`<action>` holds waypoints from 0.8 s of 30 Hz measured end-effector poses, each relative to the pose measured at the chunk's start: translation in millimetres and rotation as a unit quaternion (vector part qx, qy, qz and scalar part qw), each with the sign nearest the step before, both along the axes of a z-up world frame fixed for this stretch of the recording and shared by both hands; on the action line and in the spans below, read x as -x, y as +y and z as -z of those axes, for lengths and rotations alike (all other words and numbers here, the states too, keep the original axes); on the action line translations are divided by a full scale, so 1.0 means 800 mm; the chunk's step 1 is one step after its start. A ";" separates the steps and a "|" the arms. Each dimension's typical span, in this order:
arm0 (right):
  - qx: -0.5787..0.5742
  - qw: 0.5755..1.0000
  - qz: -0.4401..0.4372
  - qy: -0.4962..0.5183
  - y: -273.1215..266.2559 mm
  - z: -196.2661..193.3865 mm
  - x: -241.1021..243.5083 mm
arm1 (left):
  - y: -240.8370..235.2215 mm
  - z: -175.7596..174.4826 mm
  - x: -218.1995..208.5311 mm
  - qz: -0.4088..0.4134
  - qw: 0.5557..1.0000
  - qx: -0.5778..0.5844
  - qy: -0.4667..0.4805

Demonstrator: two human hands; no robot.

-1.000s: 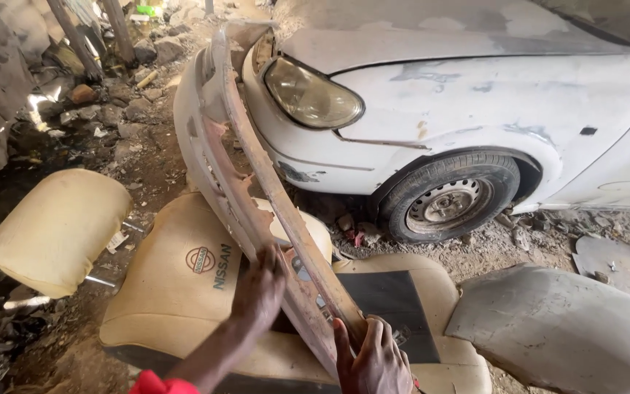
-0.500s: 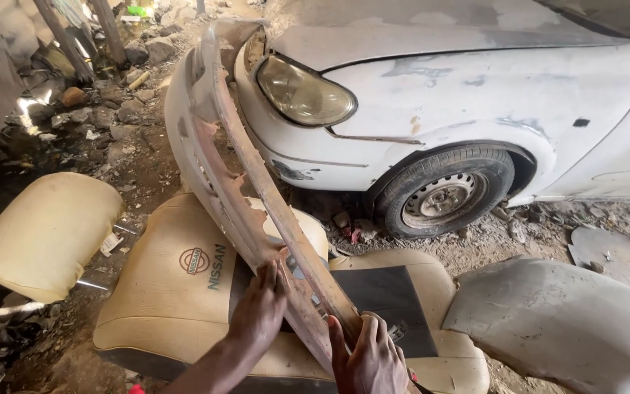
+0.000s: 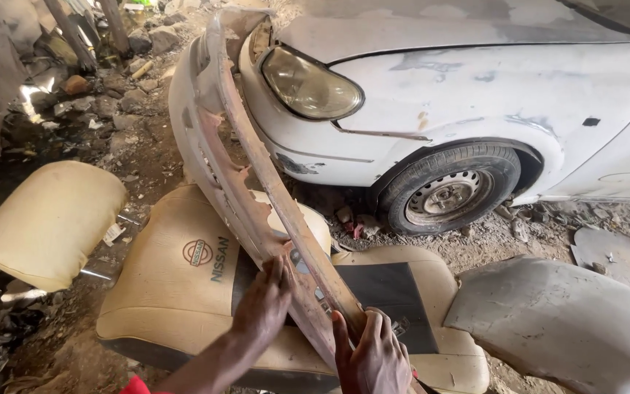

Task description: The person sands a white car bumper with a sanding block while it rests on a beige car seat. The person holds the bumper with one hand and moves the sanding block back and forth along the surface to smooth it.

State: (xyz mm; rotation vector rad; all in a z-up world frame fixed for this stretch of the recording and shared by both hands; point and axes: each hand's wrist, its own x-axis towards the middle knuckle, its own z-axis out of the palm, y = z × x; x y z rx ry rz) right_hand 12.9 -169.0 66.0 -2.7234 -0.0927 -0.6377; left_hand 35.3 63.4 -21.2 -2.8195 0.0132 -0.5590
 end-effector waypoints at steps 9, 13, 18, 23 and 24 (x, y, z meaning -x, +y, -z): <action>-0.008 0.999 -0.011 0.042 -0.005 0.001 0.002 | 0.021 -0.064 -0.023 -0.060 0.977 0.204 -0.002; 0.005 0.999 -0.013 -0.038 -0.003 0.005 -0.004 | 0.018 -0.006 -0.019 0.004 0.991 0.095 -0.090; -0.009 0.994 -0.017 0.103 -0.003 -0.017 0.003 | 0.080 -0.066 -0.058 -0.090 0.991 0.098 0.005; -0.002 1.000 -0.016 -0.017 -0.005 0.012 -0.006 | 0.026 -0.070 -0.019 -0.091 0.985 0.125 0.075; 0.006 0.999 -0.016 -0.027 -0.005 0.013 -0.006 | 0.009 -0.074 -0.005 -0.076 0.971 0.207 0.088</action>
